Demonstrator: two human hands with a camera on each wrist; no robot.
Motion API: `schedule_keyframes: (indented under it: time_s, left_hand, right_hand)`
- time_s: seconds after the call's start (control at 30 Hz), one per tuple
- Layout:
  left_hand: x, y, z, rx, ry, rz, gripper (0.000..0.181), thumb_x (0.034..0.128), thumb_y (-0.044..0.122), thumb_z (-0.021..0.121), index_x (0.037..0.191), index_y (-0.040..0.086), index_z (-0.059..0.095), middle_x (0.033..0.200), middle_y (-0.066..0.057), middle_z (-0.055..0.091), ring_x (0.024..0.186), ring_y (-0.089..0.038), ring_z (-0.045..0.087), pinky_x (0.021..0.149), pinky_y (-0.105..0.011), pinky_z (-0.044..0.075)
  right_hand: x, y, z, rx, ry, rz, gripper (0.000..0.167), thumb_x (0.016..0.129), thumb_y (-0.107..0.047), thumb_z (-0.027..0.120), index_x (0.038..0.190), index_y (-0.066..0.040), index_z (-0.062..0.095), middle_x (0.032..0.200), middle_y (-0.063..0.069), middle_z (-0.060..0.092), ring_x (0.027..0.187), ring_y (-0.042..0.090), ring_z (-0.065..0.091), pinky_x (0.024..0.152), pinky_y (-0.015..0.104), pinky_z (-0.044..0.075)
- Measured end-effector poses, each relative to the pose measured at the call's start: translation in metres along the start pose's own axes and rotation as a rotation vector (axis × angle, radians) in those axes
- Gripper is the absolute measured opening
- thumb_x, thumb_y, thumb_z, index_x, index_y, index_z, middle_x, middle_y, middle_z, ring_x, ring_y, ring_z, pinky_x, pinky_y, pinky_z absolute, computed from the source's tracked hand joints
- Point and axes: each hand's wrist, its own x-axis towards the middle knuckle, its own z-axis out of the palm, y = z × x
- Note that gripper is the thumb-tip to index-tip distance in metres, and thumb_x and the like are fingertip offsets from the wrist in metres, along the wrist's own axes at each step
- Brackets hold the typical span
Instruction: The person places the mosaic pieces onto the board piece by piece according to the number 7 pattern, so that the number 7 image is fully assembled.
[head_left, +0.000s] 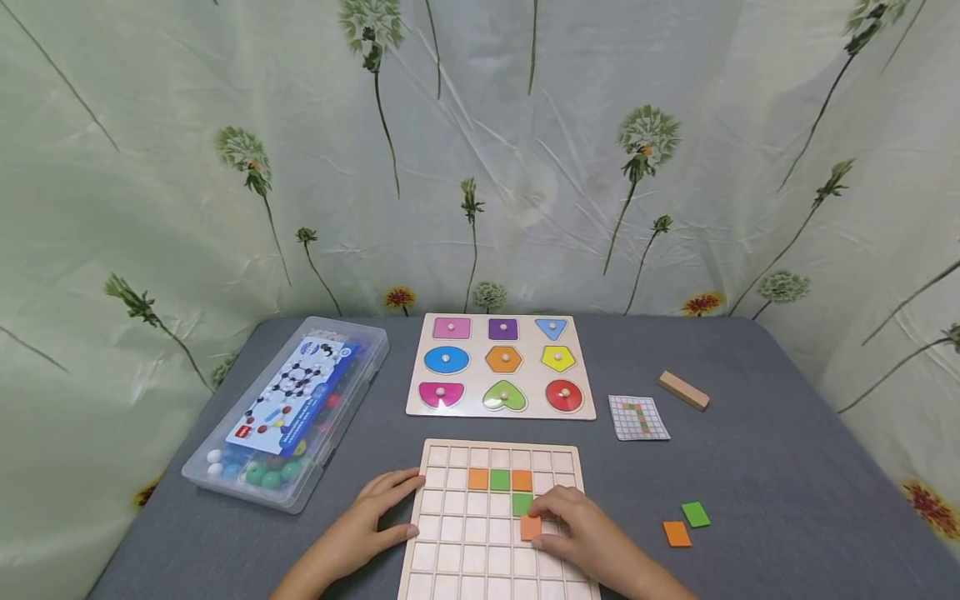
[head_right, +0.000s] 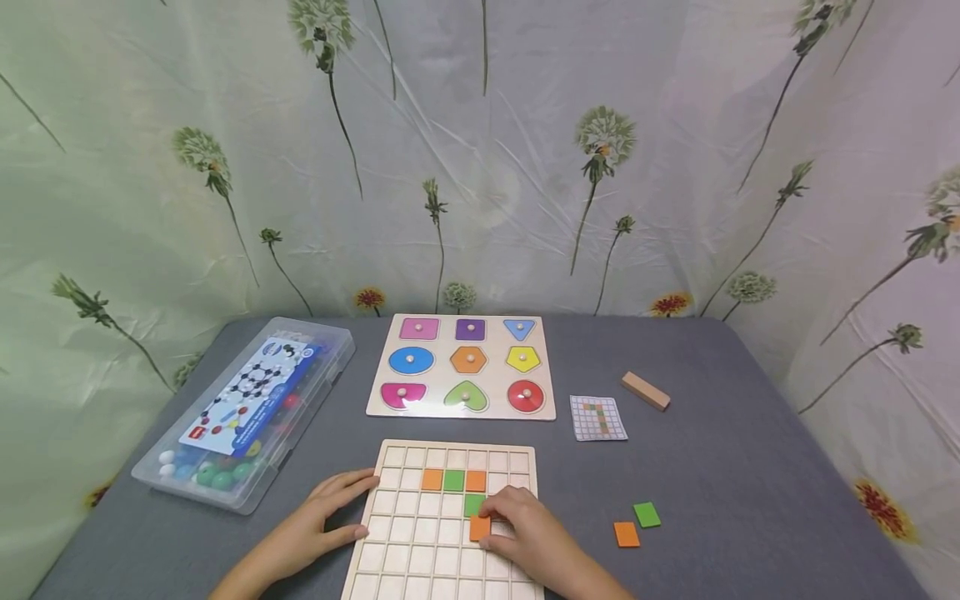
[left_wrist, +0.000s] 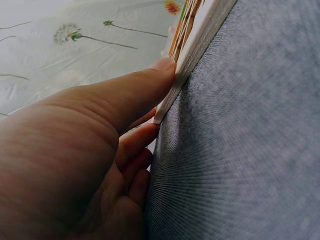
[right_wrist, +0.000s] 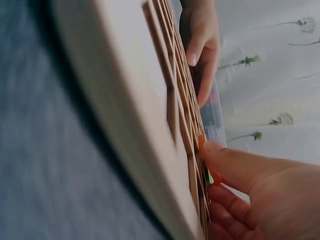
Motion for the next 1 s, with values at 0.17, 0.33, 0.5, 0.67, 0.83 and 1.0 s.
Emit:
schedule_keyframes:
  time_s: [0.17,0.33,0.5,0.67,0.83,1.0]
  left_hand:
    - [0.001,0.001,0.0,0.004,0.002,0.002,0.062,0.0816,0.047,0.058,0.135,0.019,0.044,0.135,-0.002,0.039,0.124,-0.029,0.029,0.089,-0.054,0.032]
    - [0.001,0.003,0.0,0.01,0.012,0.015,0.061,0.0817,0.045,0.059,0.134,0.016,0.045,0.136,-0.002,0.039,0.123,-0.029,0.029,0.09,-0.054,0.031]
    - [0.001,0.005,-0.001,0.01,0.012,0.01,0.06,0.0817,0.044,0.06,0.133,0.016,0.046,0.135,-0.002,0.039,0.123,-0.029,0.03,0.09,-0.054,0.031]
    - [0.0,0.004,-0.001,0.011,0.009,0.008,0.06,0.0818,0.044,0.06,0.133,0.016,0.046,0.135,-0.002,0.039,0.123,-0.029,0.03,0.09,-0.054,0.032]
    - [0.001,0.004,-0.001,0.007,0.01,0.011,0.06,0.0819,0.044,0.059,0.134,0.016,0.045,0.135,-0.002,0.039,0.123,-0.028,0.029,0.09,-0.053,0.032]
    - [0.0,0.004,-0.002,0.0,-0.001,-0.001,0.061,0.0817,0.044,0.06,0.134,0.016,0.045,0.136,-0.003,0.038,0.124,-0.029,0.029,0.09,-0.054,0.031]
  right_hand:
    - [0.0,0.001,0.004,-0.034,0.013,-0.032,0.025,0.079,-0.035,0.066,0.097,-0.019,0.061,0.096,-0.014,0.053,0.089,0.005,0.047,0.078,0.027,0.042]
    - [-0.001,0.002,0.005,-0.033,0.036,-0.058,0.019,0.08,-0.025,0.068,0.096,-0.019,0.061,0.095,-0.014,0.053,0.089,0.005,0.048,0.077,0.027,0.043]
    - [-0.001,0.001,0.006,-0.049,0.059,-0.105,0.017,0.079,-0.021,0.069,0.095,-0.018,0.065,0.094,-0.013,0.053,0.087,0.005,0.047,0.074,0.025,0.043]
    - [-0.001,-0.002,0.004,-0.059,0.049,-0.1,0.021,0.079,-0.025,0.068,0.098,-0.018,0.065,0.095,-0.013,0.054,0.088,0.006,0.048,0.075,0.027,0.043]
    - [-0.005,-0.007,-0.013,0.0,0.03,-0.033,0.03,0.081,-0.029,0.066,0.108,-0.016,0.062,0.103,-0.009,0.055,0.093,0.011,0.052,0.078,0.03,0.045]
    - [-0.014,-0.005,-0.036,-0.11,0.154,0.016,0.037,0.076,-0.029,0.071,0.109,-0.015,0.061,0.107,-0.011,0.054,0.096,0.011,0.052,0.078,0.034,0.046]
